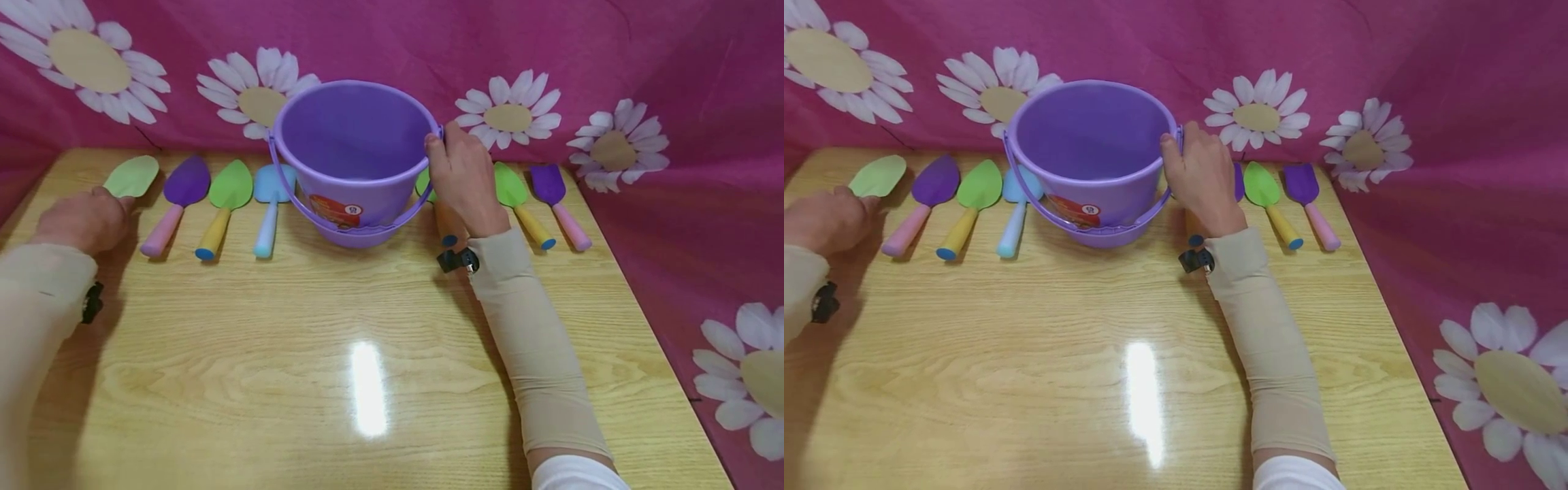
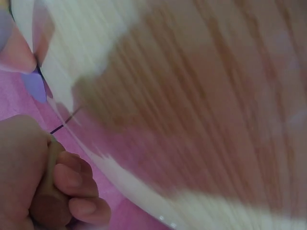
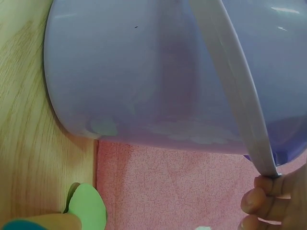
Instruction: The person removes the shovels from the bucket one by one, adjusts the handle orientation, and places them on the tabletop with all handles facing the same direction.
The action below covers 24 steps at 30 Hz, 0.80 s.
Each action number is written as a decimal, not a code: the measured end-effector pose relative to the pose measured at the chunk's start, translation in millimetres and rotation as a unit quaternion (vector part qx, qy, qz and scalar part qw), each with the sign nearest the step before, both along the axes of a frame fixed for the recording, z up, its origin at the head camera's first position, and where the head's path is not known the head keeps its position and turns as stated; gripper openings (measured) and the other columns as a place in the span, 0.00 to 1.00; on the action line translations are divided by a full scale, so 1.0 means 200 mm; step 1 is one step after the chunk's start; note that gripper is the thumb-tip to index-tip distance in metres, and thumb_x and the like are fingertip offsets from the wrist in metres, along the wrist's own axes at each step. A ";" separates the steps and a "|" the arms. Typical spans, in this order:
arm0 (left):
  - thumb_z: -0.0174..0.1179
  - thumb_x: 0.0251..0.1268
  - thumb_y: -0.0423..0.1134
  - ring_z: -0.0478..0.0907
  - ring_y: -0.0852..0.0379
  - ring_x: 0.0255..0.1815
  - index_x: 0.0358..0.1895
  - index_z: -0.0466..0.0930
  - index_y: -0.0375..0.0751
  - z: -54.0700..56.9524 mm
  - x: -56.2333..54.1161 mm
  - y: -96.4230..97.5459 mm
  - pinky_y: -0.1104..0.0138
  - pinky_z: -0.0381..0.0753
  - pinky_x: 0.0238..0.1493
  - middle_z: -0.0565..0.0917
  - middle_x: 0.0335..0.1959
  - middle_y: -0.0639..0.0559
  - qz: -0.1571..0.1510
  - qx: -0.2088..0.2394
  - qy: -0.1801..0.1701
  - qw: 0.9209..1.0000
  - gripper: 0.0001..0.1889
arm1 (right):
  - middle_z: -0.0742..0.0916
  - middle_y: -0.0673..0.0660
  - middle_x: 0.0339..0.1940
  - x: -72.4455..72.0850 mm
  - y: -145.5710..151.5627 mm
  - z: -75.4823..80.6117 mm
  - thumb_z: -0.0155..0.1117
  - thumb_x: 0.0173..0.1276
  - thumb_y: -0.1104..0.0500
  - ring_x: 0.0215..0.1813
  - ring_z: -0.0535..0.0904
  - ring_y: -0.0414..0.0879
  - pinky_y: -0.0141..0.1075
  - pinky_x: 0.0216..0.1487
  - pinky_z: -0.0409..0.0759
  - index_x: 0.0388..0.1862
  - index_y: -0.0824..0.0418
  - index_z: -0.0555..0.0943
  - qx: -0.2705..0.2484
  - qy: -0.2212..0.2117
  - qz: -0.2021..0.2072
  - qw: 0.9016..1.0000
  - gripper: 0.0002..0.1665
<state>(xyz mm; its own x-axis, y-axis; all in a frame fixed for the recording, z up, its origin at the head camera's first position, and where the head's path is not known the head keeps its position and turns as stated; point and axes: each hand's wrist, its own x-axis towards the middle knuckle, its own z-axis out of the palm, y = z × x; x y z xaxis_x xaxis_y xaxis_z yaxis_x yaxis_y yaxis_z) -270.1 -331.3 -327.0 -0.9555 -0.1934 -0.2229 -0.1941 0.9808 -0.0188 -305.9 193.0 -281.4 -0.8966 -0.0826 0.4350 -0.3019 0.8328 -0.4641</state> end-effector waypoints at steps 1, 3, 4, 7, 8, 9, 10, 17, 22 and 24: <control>0.21 0.80 0.60 0.72 0.13 0.51 0.62 0.55 0.09 0.00 0.00 0.00 0.34 0.78 0.47 0.68 0.54 0.08 0.002 -0.001 0.000 1.000 0.45 | 0.77 0.59 0.32 0.00 0.00 0.00 0.36 0.80 0.41 0.41 0.75 0.58 0.44 0.42 0.68 0.41 0.61 0.74 0.000 0.001 0.000 1.000 0.27; 0.21 0.80 0.59 0.72 0.13 0.52 0.61 0.55 0.08 -0.01 0.00 0.01 0.34 0.79 0.47 0.68 0.54 0.09 0.009 0.002 0.002 1.000 0.44 | 0.77 0.59 0.31 0.00 0.00 0.00 0.37 0.80 0.41 0.41 0.75 0.58 0.43 0.42 0.68 0.40 0.61 0.74 0.000 0.002 0.001 1.000 0.27; 0.20 0.80 0.58 0.72 0.13 0.52 0.61 0.55 0.08 -0.01 0.00 0.02 0.34 0.79 0.48 0.68 0.55 0.09 0.014 0.001 0.000 1.000 0.44 | 0.77 0.59 0.31 0.00 0.00 0.00 0.37 0.80 0.41 0.41 0.75 0.58 0.43 0.42 0.68 0.40 0.61 0.74 0.001 0.004 0.001 1.000 0.27; 0.17 0.79 0.59 0.72 0.15 0.54 0.63 0.54 0.10 -0.02 -0.01 0.02 0.34 0.78 0.51 0.69 0.58 0.12 0.027 -0.006 -0.013 1.000 0.45 | 0.76 0.59 0.31 0.00 0.01 -0.01 0.37 0.80 0.42 0.40 0.74 0.58 0.43 0.41 0.68 0.40 0.62 0.74 0.002 0.008 0.005 1.000 0.27; 0.16 0.78 0.59 0.72 0.15 0.55 0.64 0.54 0.10 -0.03 -0.01 0.02 0.34 0.78 0.53 0.69 0.59 0.13 0.032 -0.007 -0.020 0.999 0.45 | 0.76 0.59 0.31 0.00 0.01 -0.01 0.37 0.80 0.42 0.40 0.74 0.58 0.43 0.41 0.67 0.40 0.62 0.74 0.001 0.009 0.006 1.000 0.27; 0.16 0.78 0.59 0.73 0.16 0.55 0.64 0.55 0.11 -0.03 -0.01 0.02 0.34 0.78 0.53 0.69 0.59 0.13 0.036 -0.009 -0.022 0.999 0.45 | 0.76 0.59 0.31 0.00 0.01 -0.01 0.36 0.80 0.41 0.40 0.74 0.58 0.43 0.41 0.67 0.40 0.62 0.74 0.001 0.007 0.006 1.000 0.28; 0.16 0.78 0.59 0.73 0.16 0.56 0.63 0.56 0.11 -0.04 -0.01 0.02 0.34 0.78 0.53 0.69 0.60 0.14 0.039 -0.009 -0.025 0.999 0.45 | 0.76 0.59 0.31 0.00 0.01 -0.01 0.36 0.80 0.41 0.39 0.74 0.58 0.43 0.41 0.67 0.40 0.62 0.74 0.001 0.006 0.007 1.000 0.28; 0.21 0.79 0.58 0.72 0.17 0.58 0.62 0.58 0.12 -0.05 -0.02 0.05 0.35 0.77 0.57 0.70 0.63 0.16 0.052 -0.005 -0.032 0.998 0.42 | 0.76 0.59 0.31 0.01 0.01 0.00 0.36 0.80 0.41 0.40 0.73 0.56 0.42 0.42 0.68 0.41 0.61 0.73 -0.002 -0.004 0.008 1.000 0.27; 0.23 0.79 0.58 0.73 0.17 0.57 0.61 0.59 0.11 -0.04 -0.02 0.06 0.36 0.79 0.55 0.70 0.61 0.15 0.057 0.006 -0.022 0.998 0.42 | 0.76 0.59 0.31 0.00 0.01 -0.01 0.37 0.80 0.42 0.40 0.74 0.58 0.44 0.42 0.69 0.41 0.62 0.74 0.000 0.005 0.008 1.000 0.27; 0.24 0.79 0.57 0.73 0.17 0.56 0.61 0.57 0.11 -0.04 -0.03 0.06 0.37 0.79 0.55 0.70 0.60 0.14 0.060 0.010 -0.020 0.998 0.41 | 0.77 0.59 0.31 0.00 0.01 -0.01 0.37 0.80 0.42 0.40 0.74 0.58 0.45 0.42 0.69 0.41 0.61 0.74 0.000 0.008 0.008 1.000 0.27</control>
<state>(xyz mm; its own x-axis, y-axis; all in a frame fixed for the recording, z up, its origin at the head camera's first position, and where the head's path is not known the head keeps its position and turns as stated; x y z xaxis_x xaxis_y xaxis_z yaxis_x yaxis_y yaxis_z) -275.1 -318.6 -335.3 -0.9161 -0.3016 -0.2642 -0.3101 0.9507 -0.0102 -305.6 196.0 -282.6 -0.8882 -0.0963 0.4493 -0.3223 0.8276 -0.4596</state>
